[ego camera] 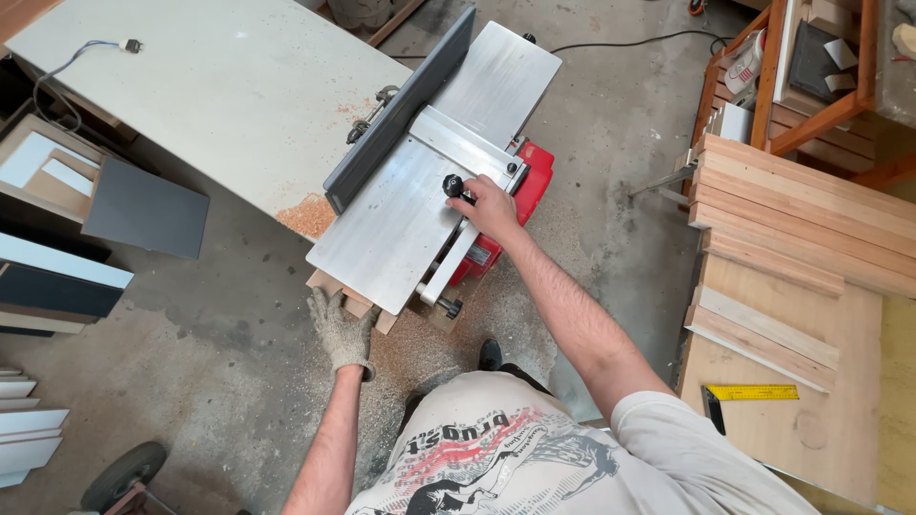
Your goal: Using a jointer machine to flatten and square the edges of multiple wooden boards.
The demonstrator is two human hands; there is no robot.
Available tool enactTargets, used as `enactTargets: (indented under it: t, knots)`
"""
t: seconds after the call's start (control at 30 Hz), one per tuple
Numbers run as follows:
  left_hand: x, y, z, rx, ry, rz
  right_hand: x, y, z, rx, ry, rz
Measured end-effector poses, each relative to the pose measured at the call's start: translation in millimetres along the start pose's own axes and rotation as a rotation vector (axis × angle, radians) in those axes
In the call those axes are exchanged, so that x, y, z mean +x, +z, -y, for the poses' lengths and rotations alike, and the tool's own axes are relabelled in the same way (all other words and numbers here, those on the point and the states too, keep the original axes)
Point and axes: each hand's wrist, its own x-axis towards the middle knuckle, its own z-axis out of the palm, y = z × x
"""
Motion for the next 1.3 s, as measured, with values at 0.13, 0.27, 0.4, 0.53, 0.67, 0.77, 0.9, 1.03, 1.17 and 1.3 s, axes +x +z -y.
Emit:
enactTargets:
  t: [0.13,0.27,0.4,0.53,0.67,0.77,0.9,1.03,1.17,1.3]
  knots:
    - [21,26,17,0.233,0.039,-0.04,0,-2,2,0.008,0.012,0.001]
    - [33,32,9,0.335,0.062,-0.069,3,1,-5,0.012,0.006,-0.01]
    - [45,48,2,0.373,0.046,-0.118,3,2,-4,0.015,0.013,0.004]
    - [35,27,-47,0.662,0.029,0.023,2,1,-3,0.02,0.008,-0.002]
    - [26,18,-78,1.029,0.018,0.174,1,2,-3,0.025,0.0,-0.008]
    - [35,34,-52,0.886,0.059,0.175,0,0,-2,0.025,-0.004,-0.003]
    - [42,45,-31,0.818,0.049,0.173,0,-3,0,0.025,-0.012,0.003]
    - [31,36,3,0.547,0.076,0.094,1,1,-2,0.021,-0.014,-0.011]
    - [10,18,30,0.27,0.116,-0.293,1,3,-4,0.019,-0.016,-0.024]
    - [-23,-38,-52,0.108,0.289,-0.373,-1,1,-2,0.027,-0.019,-0.032]
